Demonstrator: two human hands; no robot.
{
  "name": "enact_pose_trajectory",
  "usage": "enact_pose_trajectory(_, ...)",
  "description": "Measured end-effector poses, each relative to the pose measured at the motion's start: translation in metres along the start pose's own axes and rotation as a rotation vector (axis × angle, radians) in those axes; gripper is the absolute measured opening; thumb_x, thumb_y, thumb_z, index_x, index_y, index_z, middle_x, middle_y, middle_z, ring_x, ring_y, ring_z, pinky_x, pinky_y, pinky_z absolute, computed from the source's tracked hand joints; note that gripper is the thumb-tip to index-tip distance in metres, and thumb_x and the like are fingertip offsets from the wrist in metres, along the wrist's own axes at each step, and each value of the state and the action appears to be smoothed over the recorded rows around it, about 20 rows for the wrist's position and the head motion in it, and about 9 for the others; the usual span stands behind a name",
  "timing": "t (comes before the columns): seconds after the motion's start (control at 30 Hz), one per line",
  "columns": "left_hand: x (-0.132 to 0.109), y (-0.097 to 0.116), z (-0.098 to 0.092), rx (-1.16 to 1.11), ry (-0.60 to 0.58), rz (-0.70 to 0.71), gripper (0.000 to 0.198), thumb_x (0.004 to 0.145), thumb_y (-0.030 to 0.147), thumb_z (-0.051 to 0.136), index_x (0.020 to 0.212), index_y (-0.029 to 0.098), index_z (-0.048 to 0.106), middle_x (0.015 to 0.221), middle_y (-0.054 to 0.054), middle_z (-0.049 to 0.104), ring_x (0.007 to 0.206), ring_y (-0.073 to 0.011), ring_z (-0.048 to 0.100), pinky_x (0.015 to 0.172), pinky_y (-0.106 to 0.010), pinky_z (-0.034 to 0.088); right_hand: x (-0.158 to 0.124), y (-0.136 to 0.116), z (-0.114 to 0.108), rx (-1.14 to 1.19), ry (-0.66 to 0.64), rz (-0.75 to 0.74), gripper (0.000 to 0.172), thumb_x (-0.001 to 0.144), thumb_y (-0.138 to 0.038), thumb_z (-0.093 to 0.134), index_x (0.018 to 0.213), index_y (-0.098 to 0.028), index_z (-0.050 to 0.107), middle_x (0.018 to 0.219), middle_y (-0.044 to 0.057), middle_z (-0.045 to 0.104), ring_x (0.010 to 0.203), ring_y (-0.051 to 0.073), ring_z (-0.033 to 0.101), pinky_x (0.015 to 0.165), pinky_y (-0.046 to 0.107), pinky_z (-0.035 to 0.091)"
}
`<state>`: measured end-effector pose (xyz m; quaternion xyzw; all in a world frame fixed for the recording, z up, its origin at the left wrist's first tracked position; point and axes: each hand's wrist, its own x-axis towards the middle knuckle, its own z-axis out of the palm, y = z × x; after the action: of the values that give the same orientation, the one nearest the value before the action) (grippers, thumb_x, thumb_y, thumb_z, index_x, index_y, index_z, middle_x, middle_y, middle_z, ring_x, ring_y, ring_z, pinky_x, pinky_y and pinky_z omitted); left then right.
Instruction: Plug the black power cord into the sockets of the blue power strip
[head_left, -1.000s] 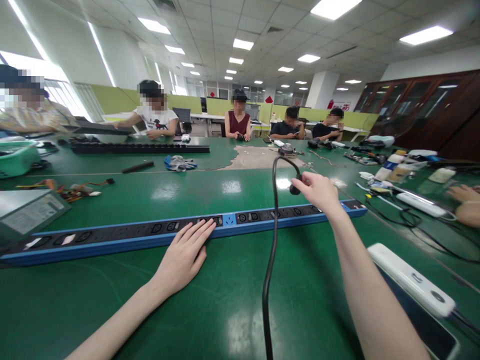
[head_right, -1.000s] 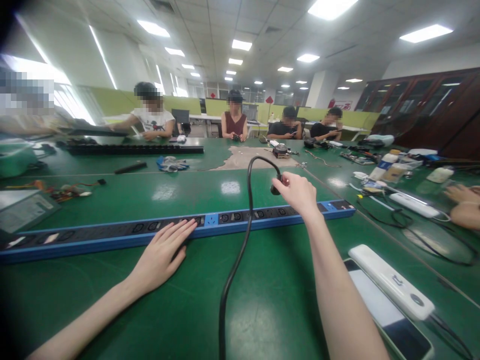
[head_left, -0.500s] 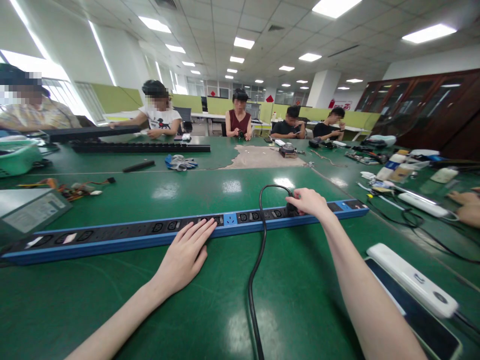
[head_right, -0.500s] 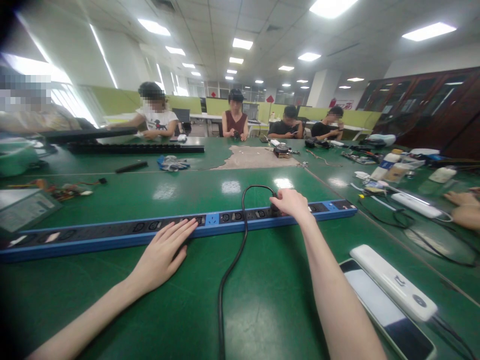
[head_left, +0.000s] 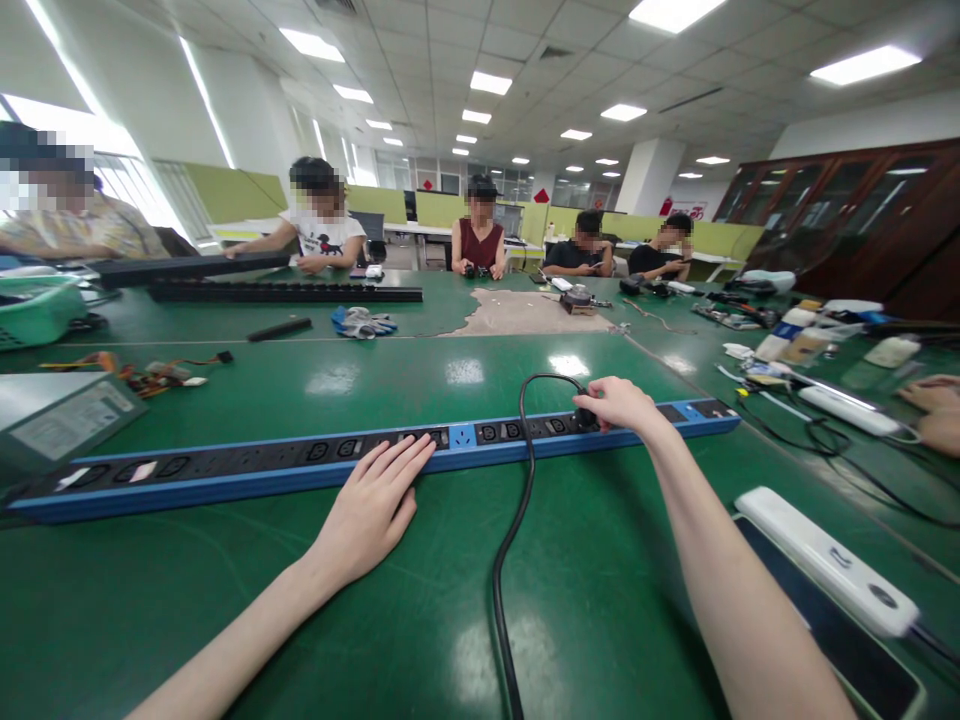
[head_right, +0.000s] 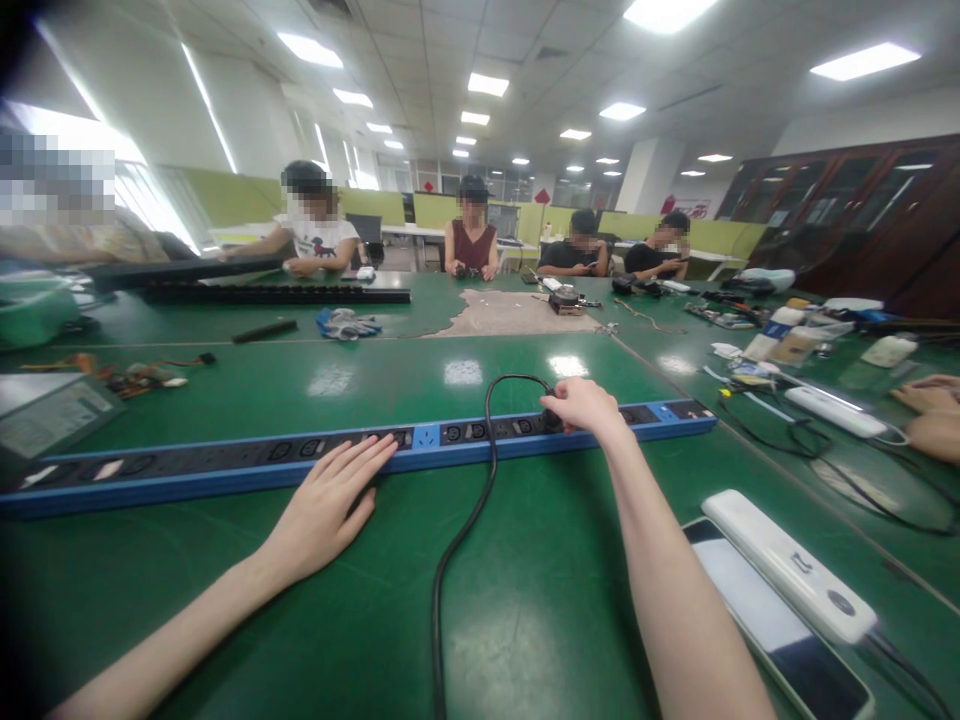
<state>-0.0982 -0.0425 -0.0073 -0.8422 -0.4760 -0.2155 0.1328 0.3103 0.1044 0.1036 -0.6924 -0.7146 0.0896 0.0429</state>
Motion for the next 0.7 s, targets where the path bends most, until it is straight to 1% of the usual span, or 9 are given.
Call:
enact_pose_trajectory(0.17, 0.0, 0.0, 0.0, -0.006, 0.015, 0.001, 0.075, 0.098, 0.016, 0.044, 0.169, 0.031, 0.022, 0.169, -0.002, 0.034, 0.155, -0.0242, 0.035, 0.129, -0.052, 0.027, -0.001, -0.008, 0.004, -0.055, 0.056, 0.012, 0.042, 0.092, -0.063, 0.053, 0.089, -0.024, 0.067, 0.065, 0.005, 0.07, 0.078, 0.025, 0.07, 0.074, 0.034, 0.047)
enact_pose_trajectory(0.37, -0.001, -0.001, -0.001, 0.004, 0.006, 0.0, 0.074, 0.099, 0.017, 0.043, 0.168, 0.03, 0.022, 0.17, -0.002, 0.032, 0.156, -0.0232, 0.033, 0.13, -0.051, 0.026, 0.0, -0.009, 0.005, -0.037, -0.035, 0.014, 0.044, 0.092, -0.065, 0.052, 0.091, -0.024, 0.069, 0.065, 0.004, 0.07, 0.073, 0.023, 0.071, 0.076, 0.034, 0.049)
enact_pose_trajectory(0.43, -0.001, -0.001, 0.0, 0.008, 0.004, -0.002, 0.074, 0.099, 0.017, 0.044, 0.168, 0.029, 0.022, 0.17, -0.002, 0.032, 0.156, -0.0232, 0.033, 0.13, -0.051, 0.026, 0.002, -0.013, 0.007, -0.062, -0.017, 0.018, 0.044, 0.093, -0.064, 0.051, 0.09, -0.024, 0.07, 0.068, 0.005, 0.071, 0.074, 0.024, 0.071, 0.076, 0.034, 0.049)
enact_pose_trajectory(0.57, -0.001, 0.0, 0.0, 0.002, 0.022, 0.002, 0.075, 0.098, 0.016, 0.044, 0.168, 0.03, 0.023, 0.169, -0.002, 0.034, 0.155, -0.0239, 0.035, 0.129, -0.052, 0.028, 0.004, -0.024, 0.013, -0.121, 0.065, 0.026, 0.037, 0.093, -0.054, 0.052, 0.089, -0.023, 0.072, 0.077, 0.009, 0.074, 0.082, 0.026, 0.072, 0.077, 0.035, 0.05)
enact_pose_trajectory(0.63, -0.001, 0.0, 0.0, -0.002, 0.026, 0.004, 0.075, 0.098, 0.016, 0.044, 0.168, 0.03, 0.022, 0.169, -0.002, 0.035, 0.155, -0.024, 0.036, 0.129, -0.052, 0.028, 0.003, -0.025, 0.014, -0.129, 0.062, 0.027, 0.036, 0.093, -0.053, 0.053, 0.09, -0.023, 0.073, 0.075, 0.009, 0.073, 0.083, 0.025, 0.072, 0.078, 0.035, 0.05)
enact_pose_trajectory(0.7, 0.0, 0.0, -0.001, -0.004, 0.027, 0.007, 0.076, 0.098, 0.016, 0.043, 0.169, 0.03, 0.021, 0.169, -0.002, 0.034, 0.155, -0.0239, 0.035, 0.129, -0.052, 0.028, 0.002, -0.023, 0.012, -0.141, 0.035, 0.021, 0.04, 0.093, -0.058, 0.053, 0.09, -0.024, 0.073, 0.073, 0.008, 0.073, 0.082, 0.025, 0.072, 0.079, 0.035, 0.05)
